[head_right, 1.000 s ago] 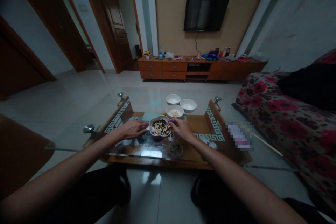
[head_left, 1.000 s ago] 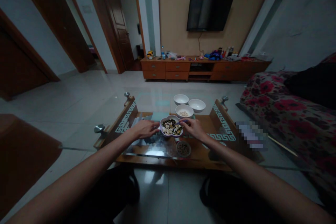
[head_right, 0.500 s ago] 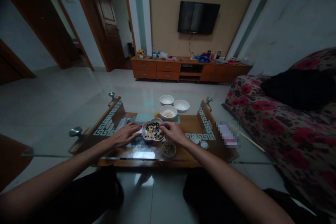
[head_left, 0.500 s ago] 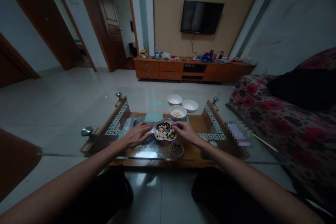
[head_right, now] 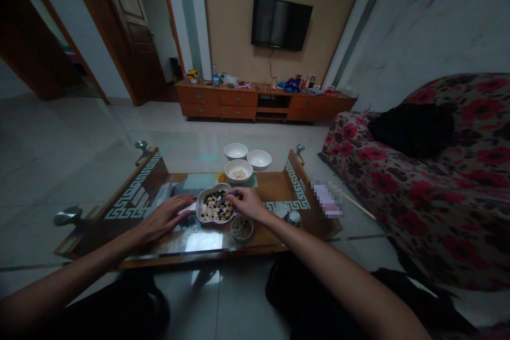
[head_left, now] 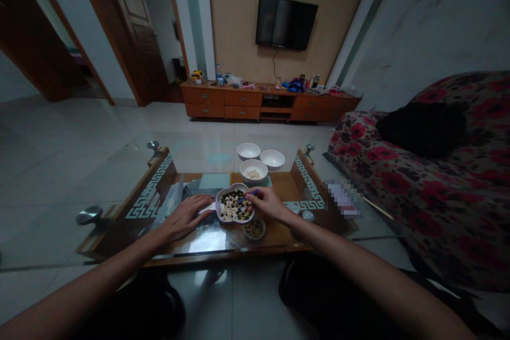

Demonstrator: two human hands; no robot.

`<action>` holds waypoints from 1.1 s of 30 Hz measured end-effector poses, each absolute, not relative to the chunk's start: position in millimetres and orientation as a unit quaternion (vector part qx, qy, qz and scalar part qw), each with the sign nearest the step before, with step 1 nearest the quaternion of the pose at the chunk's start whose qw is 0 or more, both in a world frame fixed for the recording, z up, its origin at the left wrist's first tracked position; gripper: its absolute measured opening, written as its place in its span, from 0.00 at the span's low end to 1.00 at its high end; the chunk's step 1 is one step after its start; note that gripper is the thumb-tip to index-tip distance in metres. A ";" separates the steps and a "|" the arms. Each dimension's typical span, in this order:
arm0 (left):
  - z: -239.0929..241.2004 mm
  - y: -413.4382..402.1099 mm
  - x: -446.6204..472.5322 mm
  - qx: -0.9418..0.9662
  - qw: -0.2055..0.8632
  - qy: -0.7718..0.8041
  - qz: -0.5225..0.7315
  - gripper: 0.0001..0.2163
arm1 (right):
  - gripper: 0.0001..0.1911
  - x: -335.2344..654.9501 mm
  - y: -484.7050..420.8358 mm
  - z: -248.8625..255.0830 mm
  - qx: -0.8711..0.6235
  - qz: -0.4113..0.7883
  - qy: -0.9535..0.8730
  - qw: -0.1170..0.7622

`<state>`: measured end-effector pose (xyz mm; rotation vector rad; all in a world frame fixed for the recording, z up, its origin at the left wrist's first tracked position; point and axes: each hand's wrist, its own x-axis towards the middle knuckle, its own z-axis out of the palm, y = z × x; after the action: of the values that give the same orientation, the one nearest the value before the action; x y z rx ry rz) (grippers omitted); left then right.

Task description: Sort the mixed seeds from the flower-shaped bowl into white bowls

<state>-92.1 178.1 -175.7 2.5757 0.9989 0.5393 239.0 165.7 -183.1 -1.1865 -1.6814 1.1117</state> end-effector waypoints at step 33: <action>-184.0 181.7 -80.9 0.907 0.140 0.382 0.109 0.27 | 0.18 222.8 164.6 -174.9 -0.496 0.281 -0.710 0.414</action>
<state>-80.9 181.7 -184.0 2.6198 1.1025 0.3151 222.8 164.6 -174.9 -1.2460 -1.7835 0.7057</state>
